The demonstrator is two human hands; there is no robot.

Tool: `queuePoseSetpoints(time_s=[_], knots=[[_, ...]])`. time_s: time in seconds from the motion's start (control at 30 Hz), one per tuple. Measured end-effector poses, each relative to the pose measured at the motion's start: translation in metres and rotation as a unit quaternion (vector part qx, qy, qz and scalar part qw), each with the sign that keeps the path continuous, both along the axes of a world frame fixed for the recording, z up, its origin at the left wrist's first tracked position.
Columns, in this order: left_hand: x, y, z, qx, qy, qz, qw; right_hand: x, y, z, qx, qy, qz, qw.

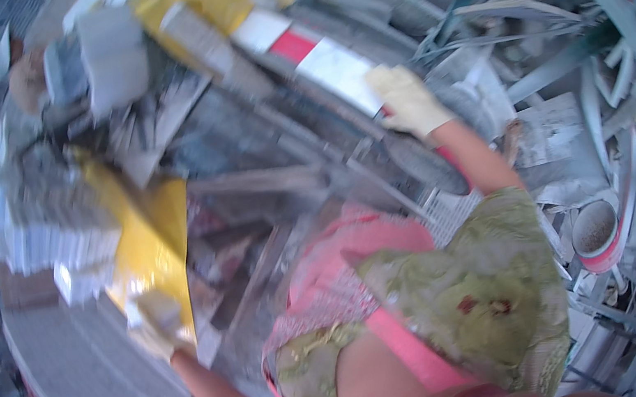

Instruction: The person repeatedly picks up small white foam blocks from a yellow tray and stacks them on a growing pile. The person also briefly inspects a block before placing it on the pile.

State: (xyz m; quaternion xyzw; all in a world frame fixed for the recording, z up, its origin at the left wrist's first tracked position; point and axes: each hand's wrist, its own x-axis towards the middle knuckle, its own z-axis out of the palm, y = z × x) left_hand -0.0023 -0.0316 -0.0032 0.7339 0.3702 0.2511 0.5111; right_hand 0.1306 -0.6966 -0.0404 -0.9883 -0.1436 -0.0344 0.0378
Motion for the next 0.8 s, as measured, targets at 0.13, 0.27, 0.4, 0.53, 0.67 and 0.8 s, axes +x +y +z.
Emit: queuePoseSetpoints(time_s=[0.13, 0.27, 0.4, 0.53, 0.67, 0.8], knots=[[0.012, 0.007, 0.0, 0.017, 0.106, 0.032, 0.994, 0.009, 0.027, -0.02, -0.122, -0.15, -0.056, 0.98], [0.015, 0.037, -0.01, 0.159, 0.219, 0.048, 0.961, 0.011, 0.02, -0.026, -0.041, -0.094, -0.063, 0.993], [0.005, 0.044, -0.026, 0.037, 0.065, -0.002, 0.997, 0.031, 0.016, -0.022, 0.024, -0.109, -0.023, 0.993], [0.001, 0.037, -0.026, 0.252, 0.154, 0.012, 0.955, 0.056, 0.024, -0.013, -0.034, -0.149, 0.109, 0.982], [0.005, 0.02, -0.007, 0.482, 0.35, 0.047, 0.802, 0.073, 0.03, -0.009, -0.104, -0.079, 0.114, 0.985], [0.014, 0.004, 0.012, 0.212, 0.254, 0.139, 0.933, 0.089, 0.045, -0.014, -0.124, -0.044, 0.032, 0.991]])
